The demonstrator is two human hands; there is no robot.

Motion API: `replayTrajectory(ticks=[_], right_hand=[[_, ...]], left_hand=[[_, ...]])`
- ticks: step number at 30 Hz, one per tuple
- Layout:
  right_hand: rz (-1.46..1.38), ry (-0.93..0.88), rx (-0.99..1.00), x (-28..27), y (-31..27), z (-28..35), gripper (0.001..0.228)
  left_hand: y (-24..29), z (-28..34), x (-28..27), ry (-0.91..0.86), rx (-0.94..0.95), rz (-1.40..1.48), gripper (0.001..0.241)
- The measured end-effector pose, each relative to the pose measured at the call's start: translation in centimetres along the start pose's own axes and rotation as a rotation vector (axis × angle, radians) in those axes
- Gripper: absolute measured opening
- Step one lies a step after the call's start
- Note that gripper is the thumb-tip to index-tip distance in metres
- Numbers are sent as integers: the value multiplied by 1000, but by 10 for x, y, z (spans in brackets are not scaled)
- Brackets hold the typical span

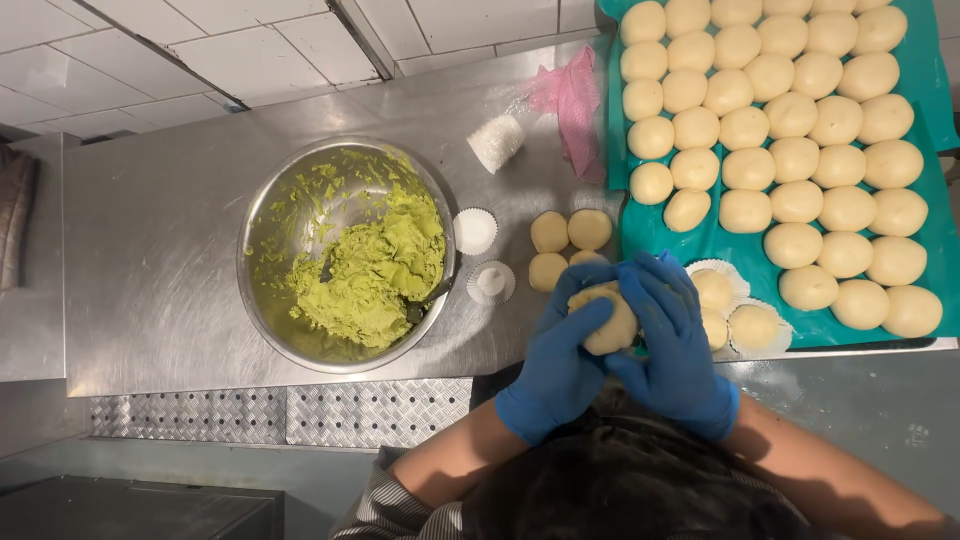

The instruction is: Filling dough balls with a green paste and placing them into paper liners.

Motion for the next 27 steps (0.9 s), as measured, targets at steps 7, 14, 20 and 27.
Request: replayTrajectory(ticks=[7, 14, 20, 27], right_hand=[[58, 28, -16, 7, 21, 21, 98], [-69, 3, -88, 18, 14, 16, 115], [-117, -112, 81, 16, 34, 39, 95], [81, -244, -67, 10, -10, -21, 86]], left_hand=[[31, 13, 37, 291, 75, -174, 42], [-22, -14, -58, -157, 113, -73, 31], [30, 4, 18, -324, 172, -466, 52], [13, -9, 1, -338, 77, -43, 92]])
Point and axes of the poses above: each hand's wrist, its own z-axis away from the middle knuckle, its own x-axis out of the palm, y = z × x, the point moved 6 cm from there along -z, towards the middle knuckle, and after that the axes turned 1 degree about -z, right-handed, at the moved point
